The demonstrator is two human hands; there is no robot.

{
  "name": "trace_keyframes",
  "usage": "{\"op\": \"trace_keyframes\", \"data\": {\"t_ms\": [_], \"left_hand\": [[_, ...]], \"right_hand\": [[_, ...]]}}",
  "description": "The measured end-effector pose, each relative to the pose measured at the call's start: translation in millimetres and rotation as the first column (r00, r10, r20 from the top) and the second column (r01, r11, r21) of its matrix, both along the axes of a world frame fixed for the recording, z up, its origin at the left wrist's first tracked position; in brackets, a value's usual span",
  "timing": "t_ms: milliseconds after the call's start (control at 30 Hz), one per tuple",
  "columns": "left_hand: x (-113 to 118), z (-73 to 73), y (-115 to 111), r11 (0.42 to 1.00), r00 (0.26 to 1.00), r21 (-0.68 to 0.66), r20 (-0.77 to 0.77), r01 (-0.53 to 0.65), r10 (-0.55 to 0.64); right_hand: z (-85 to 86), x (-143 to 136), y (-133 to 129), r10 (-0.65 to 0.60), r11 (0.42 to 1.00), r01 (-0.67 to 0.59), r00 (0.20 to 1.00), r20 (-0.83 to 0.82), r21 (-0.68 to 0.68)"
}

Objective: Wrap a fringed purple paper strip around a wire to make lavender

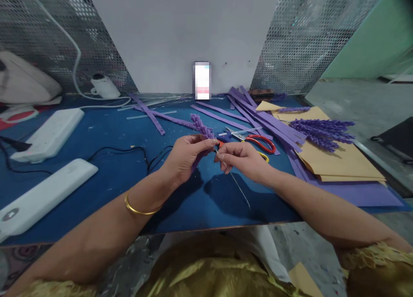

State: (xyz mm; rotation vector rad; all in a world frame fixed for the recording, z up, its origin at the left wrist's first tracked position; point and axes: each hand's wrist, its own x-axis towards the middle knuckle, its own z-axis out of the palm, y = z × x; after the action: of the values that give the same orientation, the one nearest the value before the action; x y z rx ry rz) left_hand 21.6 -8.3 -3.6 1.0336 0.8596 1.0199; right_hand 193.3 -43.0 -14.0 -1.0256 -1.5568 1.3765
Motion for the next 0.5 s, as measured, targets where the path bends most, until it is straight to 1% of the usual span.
{"op": "trace_keyframes", "data": {"t_ms": [200,300,400,500], "left_hand": [[2.0,6.1,-2.8,0.999,0.999,-0.049,0.038,-0.02,0.022],[2.1,5.6,-3.0,0.999,0.999,-0.051,0.037,-0.013,0.015],[1.1,5.0,-1.5,0.998,0.999,-0.069,0.042,0.001,0.002],[0.3,5.7,0.9,0.996,0.995,-0.074,0.079,-0.047,0.053]], "right_hand": [[-3.4,-1.3,0.0,-0.043,0.997,0.04,0.998,0.046,0.066],[-4.8,-2.5,-1.5,-0.056,0.994,0.049,0.996,0.07,0.095],[-4.9,-2.0,-2.1,-0.064,0.99,0.057,0.997,0.048,0.127],[-4.8,-0.8,-1.7,-0.078,0.986,0.071,0.996,0.045,0.151]]}}
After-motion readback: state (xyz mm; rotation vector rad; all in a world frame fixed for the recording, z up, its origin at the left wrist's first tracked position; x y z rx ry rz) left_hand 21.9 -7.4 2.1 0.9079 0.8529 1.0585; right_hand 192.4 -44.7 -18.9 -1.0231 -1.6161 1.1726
